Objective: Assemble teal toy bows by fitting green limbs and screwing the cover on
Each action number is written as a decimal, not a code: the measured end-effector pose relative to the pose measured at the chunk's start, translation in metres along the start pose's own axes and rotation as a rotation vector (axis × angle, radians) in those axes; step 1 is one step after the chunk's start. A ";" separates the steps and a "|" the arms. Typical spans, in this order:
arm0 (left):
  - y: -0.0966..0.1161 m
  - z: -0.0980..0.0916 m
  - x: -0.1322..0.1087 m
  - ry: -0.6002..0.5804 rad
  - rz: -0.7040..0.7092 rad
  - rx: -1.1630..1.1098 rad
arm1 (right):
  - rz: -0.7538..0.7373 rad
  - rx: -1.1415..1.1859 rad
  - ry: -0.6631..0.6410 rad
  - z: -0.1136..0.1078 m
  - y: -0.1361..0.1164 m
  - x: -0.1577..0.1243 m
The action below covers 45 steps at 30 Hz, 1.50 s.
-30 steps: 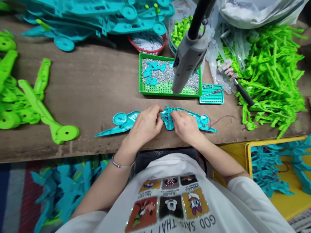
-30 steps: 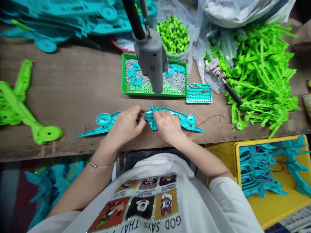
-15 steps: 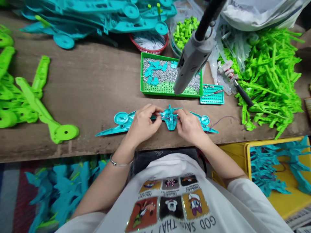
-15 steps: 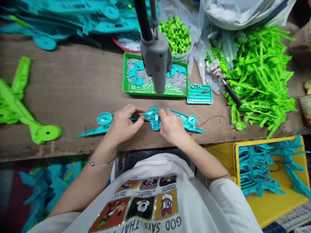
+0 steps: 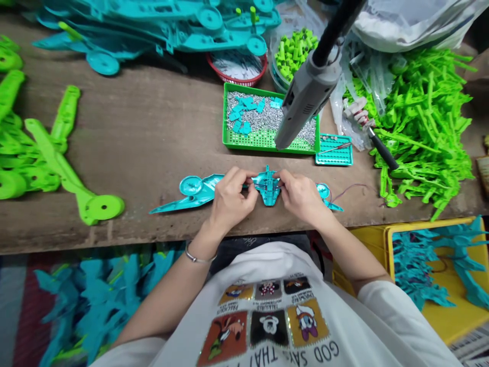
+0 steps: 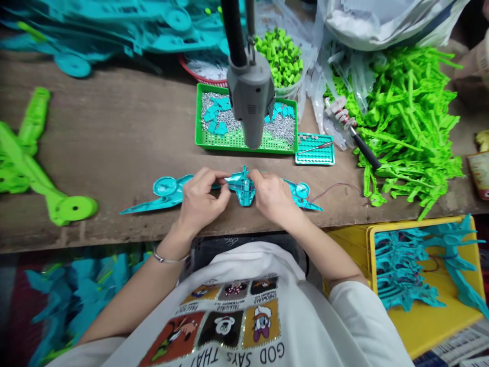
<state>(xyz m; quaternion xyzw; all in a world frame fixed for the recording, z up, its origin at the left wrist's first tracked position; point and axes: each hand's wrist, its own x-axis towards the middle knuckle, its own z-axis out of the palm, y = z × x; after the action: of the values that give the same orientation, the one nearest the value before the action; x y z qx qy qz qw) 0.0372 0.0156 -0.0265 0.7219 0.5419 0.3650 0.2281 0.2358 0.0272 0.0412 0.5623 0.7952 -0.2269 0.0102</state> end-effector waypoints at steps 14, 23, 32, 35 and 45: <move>-0.002 0.004 0.000 0.044 0.040 -0.013 | -0.230 0.167 0.110 0.018 0.020 0.009; -0.002 -0.001 0.001 0.194 -0.040 -0.106 | -0.214 0.348 0.227 0.016 0.030 0.013; -0.008 0.006 -0.008 0.233 0.022 -0.063 | -0.002 0.287 -0.054 -0.004 0.048 0.034; -0.011 0.011 -0.015 0.284 0.037 -0.024 | 0.001 0.235 -0.142 -0.001 0.042 0.040; -0.016 0.016 -0.022 0.330 0.096 0.008 | 0.097 0.284 -0.225 0.007 0.032 0.057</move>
<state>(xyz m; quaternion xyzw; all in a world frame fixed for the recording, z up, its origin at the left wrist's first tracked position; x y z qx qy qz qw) 0.0370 0.0006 -0.0544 0.6782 0.5383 0.4867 0.1154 0.2422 0.0841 0.0079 0.5669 0.7208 -0.3978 0.0306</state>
